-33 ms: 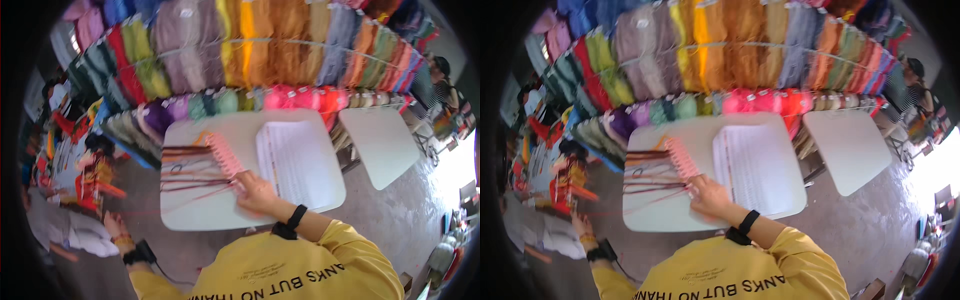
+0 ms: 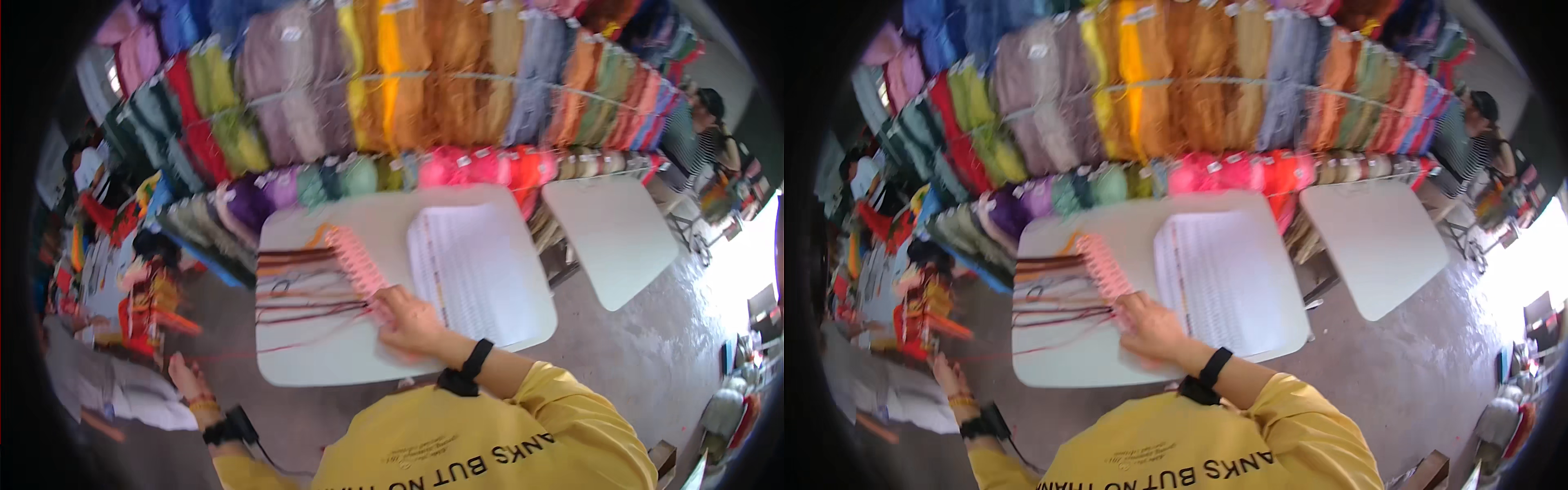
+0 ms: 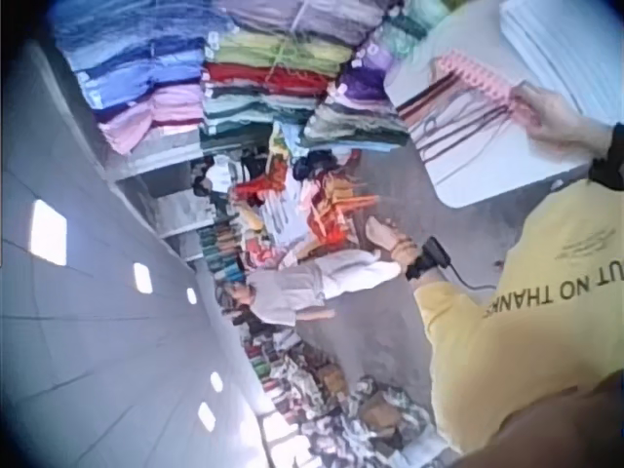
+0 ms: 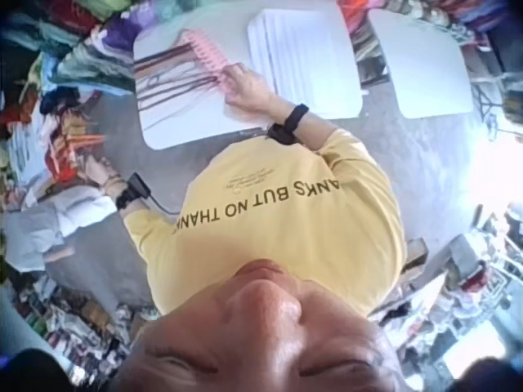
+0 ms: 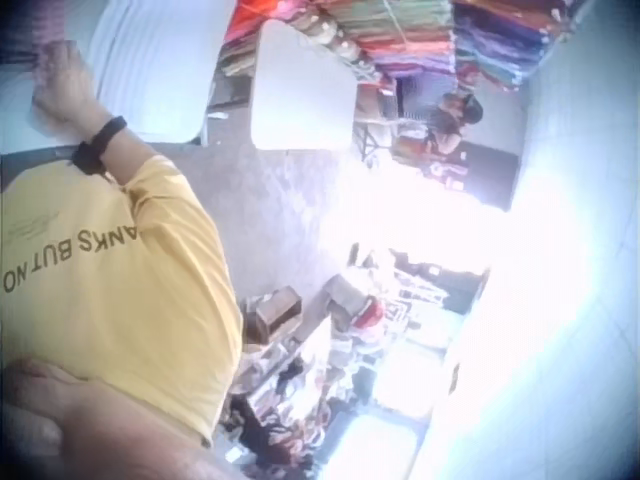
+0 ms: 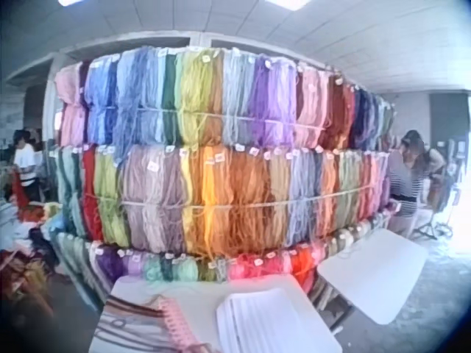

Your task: The person selects bundles of thread from a rack, pulls out individual strands, and loops them through holes in a pink plastic organizer. They reference a printed chart to select specific colors and repeat the process of securing different threads to the organizer before walking away.

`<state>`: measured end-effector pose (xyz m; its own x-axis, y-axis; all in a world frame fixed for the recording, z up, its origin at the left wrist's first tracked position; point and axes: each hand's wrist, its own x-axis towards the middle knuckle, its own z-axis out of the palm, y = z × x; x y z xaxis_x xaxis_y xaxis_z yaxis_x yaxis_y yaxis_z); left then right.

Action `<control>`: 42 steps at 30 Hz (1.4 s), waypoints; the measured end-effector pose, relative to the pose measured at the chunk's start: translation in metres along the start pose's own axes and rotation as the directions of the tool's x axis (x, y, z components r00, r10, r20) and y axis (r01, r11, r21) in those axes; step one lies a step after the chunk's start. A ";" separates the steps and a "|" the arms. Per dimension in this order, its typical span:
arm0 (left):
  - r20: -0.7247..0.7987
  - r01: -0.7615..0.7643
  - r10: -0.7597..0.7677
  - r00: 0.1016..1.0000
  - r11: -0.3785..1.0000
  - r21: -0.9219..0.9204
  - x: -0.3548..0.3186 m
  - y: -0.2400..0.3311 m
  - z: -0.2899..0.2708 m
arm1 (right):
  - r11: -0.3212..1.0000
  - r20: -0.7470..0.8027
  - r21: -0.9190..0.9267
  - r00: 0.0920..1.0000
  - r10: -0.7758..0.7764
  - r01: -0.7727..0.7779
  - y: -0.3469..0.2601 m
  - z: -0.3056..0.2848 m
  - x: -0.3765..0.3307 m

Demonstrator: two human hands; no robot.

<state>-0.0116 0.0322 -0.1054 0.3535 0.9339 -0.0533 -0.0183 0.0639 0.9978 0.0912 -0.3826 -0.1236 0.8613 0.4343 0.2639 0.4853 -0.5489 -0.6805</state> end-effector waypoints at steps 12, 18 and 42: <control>0.894 0.189 -0.412 0.178 0.906 0.380 -0.231 -0.033 0.166 | 0.962 0.025 0.260 0.997 0.078 -0.082 0.005 -0.011 0.004; 0.896 0.196 -0.272 0.350 0.957 0.214 -0.239 -0.055 0.168 | 0.921 0.192 0.384 0.981 -0.011 -0.065 0.023 -0.035 0.000; 0.752 0.265 -0.303 0.586 0.948 0.175 -0.284 -0.031 0.158 | 0.924 0.234 -0.285 0.953 -0.191 0.255 0.119 -0.147 -0.031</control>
<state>0.0366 -0.2907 -0.1148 0.9158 0.2631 -0.3035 0.2402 0.2468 0.9388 0.1443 -0.5663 -0.1129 0.6934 0.6856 0.2218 0.7107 -0.6000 -0.3671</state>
